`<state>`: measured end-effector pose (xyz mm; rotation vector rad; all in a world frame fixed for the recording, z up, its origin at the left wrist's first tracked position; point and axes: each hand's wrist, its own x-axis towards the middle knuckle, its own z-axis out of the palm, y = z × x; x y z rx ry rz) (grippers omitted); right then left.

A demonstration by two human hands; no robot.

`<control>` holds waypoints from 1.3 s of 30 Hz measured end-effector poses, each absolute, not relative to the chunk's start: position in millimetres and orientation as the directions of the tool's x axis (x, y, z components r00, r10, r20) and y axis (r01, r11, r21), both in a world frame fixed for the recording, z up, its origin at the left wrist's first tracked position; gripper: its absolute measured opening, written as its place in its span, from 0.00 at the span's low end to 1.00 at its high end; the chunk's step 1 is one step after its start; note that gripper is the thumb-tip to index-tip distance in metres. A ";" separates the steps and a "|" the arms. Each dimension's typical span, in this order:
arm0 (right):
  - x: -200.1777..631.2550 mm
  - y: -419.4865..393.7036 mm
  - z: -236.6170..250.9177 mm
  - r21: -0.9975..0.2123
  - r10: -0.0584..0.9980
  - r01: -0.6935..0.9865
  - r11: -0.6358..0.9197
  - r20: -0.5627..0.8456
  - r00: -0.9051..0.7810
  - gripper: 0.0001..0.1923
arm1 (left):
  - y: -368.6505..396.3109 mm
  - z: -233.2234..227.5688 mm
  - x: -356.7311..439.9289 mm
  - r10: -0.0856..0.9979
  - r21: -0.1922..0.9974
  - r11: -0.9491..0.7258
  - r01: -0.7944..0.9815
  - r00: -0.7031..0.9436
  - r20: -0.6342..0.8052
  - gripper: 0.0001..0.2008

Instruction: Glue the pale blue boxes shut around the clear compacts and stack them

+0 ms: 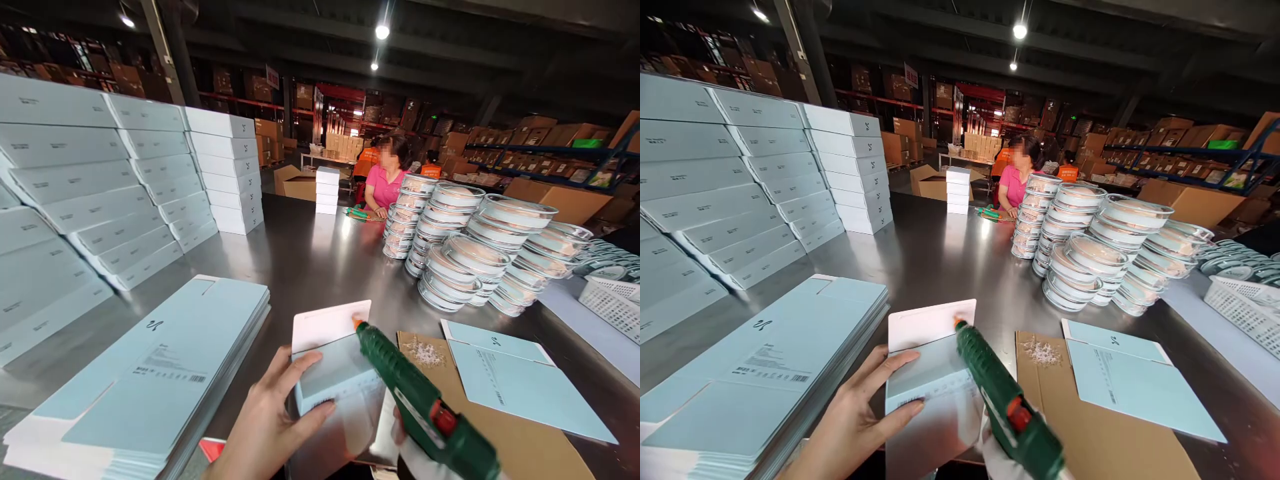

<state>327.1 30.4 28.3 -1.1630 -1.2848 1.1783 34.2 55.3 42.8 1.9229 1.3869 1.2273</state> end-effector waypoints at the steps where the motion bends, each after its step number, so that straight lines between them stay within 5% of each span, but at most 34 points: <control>1: 330.6 27.3 30.2 -0.999 0.999 -0.025 0.023 0.023 -0.027 0.10 | 56.6 39.7 31.7 0.915 0.785 -0.383 0.486 0.087 0.393 0.22; 5: 352.4 28.6 33.4 -0.953 0.984 -0.270 -0.138 -0.162 0.069 0.18 | 66.4 27.3 14.9 0.902 0.786 -0.426 0.448 0.145 0.406 0.24; 8: 384.5 34.6 26.4 -0.857 0.874 -0.425 -0.293 -0.420 0.245 0.21 | 75.1 25.5 0.1 0.859 0.763 -0.510 0.396 0.267 0.436 0.28; 10: 411.9 33.8 21.7 -0.880 0.801 -0.235 -0.412 -0.473 0.367 0.19 | 78.6 26.9 -7.4 0.827 0.755 -0.552 0.352 0.347 0.443 0.28; 14: 439.3 27.6 28.7 -0.842 0.784 0.181 -0.508 -0.366 0.501 0.09 | 77.7 25.4 -14.0 0.816 0.760 -0.555 0.339 0.402 0.416 0.26; 17: 401.5 33.3 45.1 -0.913 0.905 0.295 -0.281 -0.150 0.397 0.26 | 74.4 20.8 -15.6 0.826 0.756 -0.547 0.359 0.379 0.417 0.26; 19: 359.7 43.3 54.6 -0.972 0.992 0.233 -0.008 0.023 0.127 0.49 | 72.9 18.7 -16.0 0.827 0.756 -0.547 0.359 0.373 0.421 0.26; 21: 324.2 53.4 59.2 -0.983 0.988 0.147 0.114 0.097 -0.121 0.57 | 72.2 16.9 -14.1 0.804 0.747 -0.578 0.329 0.387 0.452 0.26; 25: 299.0 60.8 53.3 -0.966 0.930 0.139 0.218 0.162 -0.331 0.46 | 71.4 9.1 -0.7 0.751 0.730 -0.655 0.194 0.270 0.602 0.25; 29: 293.3 58.0 50.9 -0.796 0.808 0.271 0.541 0.401 -0.432 0.40 | 69.5 2.8 8.6 0.701 0.704 -0.710 0.026 0.128 0.702 0.28; 34: 274.0 65.8 65.2 -0.450 0.549 0.325 0.832 0.580 -0.601 0.36 | 68.0 18.2 -1.9 0.647 0.601 -0.757 0.257 0.426 0.633 0.15; 37: 278.6 71.1 58.4 -0.433 0.531 0.325 0.841 0.543 -0.651 0.37 | 69.3 26.6 -4.5 0.637 0.576 -0.765 0.287 0.463 0.616 0.15; 39: 287.0 71.3 45.5 -0.548 0.619 0.320 0.772 0.539 -0.570 0.34 | 70.1 24.0 -4.0 0.628 0.598 -0.769 0.224 0.436 0.645 0.15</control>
